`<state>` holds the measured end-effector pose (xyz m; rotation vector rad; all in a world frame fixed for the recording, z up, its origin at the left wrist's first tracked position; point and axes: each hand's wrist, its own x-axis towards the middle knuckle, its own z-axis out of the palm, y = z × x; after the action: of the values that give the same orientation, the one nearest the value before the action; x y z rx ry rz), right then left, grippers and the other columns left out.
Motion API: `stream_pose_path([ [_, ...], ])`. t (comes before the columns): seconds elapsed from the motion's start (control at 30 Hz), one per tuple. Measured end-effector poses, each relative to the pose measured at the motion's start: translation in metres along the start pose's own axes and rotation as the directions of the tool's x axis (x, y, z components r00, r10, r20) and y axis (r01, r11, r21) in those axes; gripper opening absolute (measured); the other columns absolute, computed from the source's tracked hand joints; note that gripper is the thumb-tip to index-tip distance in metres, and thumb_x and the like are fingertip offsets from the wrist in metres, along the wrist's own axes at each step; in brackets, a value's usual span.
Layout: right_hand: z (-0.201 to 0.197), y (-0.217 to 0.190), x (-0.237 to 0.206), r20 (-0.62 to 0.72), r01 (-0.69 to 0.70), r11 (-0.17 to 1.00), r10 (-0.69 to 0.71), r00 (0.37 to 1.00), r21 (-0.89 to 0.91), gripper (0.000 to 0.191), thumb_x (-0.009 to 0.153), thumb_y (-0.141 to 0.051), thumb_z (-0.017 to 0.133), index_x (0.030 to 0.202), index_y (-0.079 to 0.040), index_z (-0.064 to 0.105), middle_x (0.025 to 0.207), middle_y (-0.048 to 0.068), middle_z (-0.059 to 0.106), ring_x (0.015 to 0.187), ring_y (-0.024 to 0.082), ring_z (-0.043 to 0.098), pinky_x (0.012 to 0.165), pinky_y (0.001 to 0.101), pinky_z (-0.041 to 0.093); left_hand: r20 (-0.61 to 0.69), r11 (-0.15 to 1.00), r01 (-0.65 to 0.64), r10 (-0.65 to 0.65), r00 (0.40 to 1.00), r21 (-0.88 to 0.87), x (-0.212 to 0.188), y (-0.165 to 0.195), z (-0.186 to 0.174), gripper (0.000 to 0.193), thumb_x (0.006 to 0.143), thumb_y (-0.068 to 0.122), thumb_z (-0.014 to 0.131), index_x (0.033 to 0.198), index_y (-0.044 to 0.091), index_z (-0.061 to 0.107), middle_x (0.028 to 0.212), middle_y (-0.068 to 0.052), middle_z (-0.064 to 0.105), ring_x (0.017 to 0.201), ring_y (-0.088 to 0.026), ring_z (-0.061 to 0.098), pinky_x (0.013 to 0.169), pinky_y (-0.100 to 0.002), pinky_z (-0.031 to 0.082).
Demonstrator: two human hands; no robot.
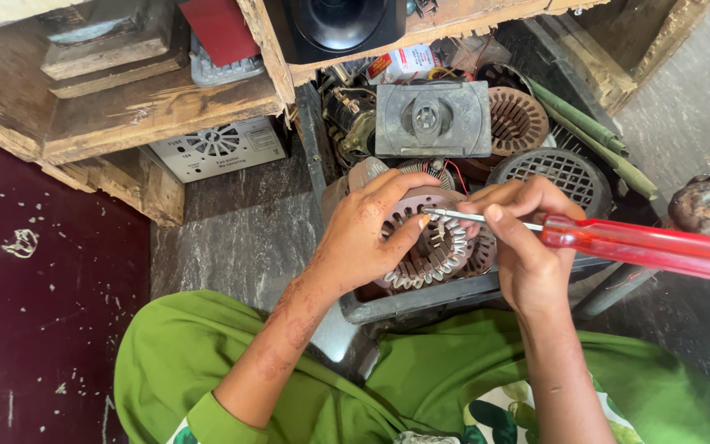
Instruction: The person uses a red-handled screwdriver to pry and adjust the copper windings inside a circular motor stator. They rotate the stator to access different slots and continue the adjustment throughout the clip.
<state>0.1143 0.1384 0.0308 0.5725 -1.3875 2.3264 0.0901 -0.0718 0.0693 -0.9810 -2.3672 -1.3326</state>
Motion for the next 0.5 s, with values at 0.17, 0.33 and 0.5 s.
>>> stream_pose_path([
  [0.17,-0.004,0.000,-0.004,-0.026,0.036,0.999,-0.035,0.999,0.027,0.020,0.098,0.003,0.069,0.089,-0.002,0.052,0.091,0.024,0.069,0.087,0.029,0.067,0.085,0.0387,0.055,0.008,0.999,0.021,-0.021,1.000,-0.025,-0.002,0.000,0.000,0.041,0.092,0.013,0.069,0.133,0.012,0.061,0.125,-0.010,0.070,0.114,-0.033,0.071,0.096,-0.039,0.057],
  [0.33,-0.012,0.004,-0.006,-0.037,0.044,0.999,-0.043,0.998,0.022,0.020,0.098,0.003,0.070,0.089,-0.001,0.053,0.092,0.024,0.068,0.089,0.030,0.068,0.085,0.0396,0.056,0.020,1.000,0.004,-0.003,1.000,-0.023,-0.003,0.000,-0.002,0.047,0.088,0.013,0.071,0.134,0.014,0.061,0.122,-0.009,0.070,0.111,-0.032,0.071,0.095,-0.039,0.056],
  [0.5,-0.009,0.003,-0.004,-0.036,0.066,0.998,-0.066,0.997,0.010,0.020,0.098,0.003,0.070,0.090,0.000,0.052,0.092,0.024,0.068,0.090,0.030,0.067,0.084,0.0393,0.055,0.018,1.000,0.011,-0.011,1.000,-0.027,-0.003,0.001,-0.002,0.049,0.086,0.013,0.072,0.134,0.014,0.061,0.123,-0.008,0.070,0.111,-0.031,0.072,0.096,-0.038,0.056],
])
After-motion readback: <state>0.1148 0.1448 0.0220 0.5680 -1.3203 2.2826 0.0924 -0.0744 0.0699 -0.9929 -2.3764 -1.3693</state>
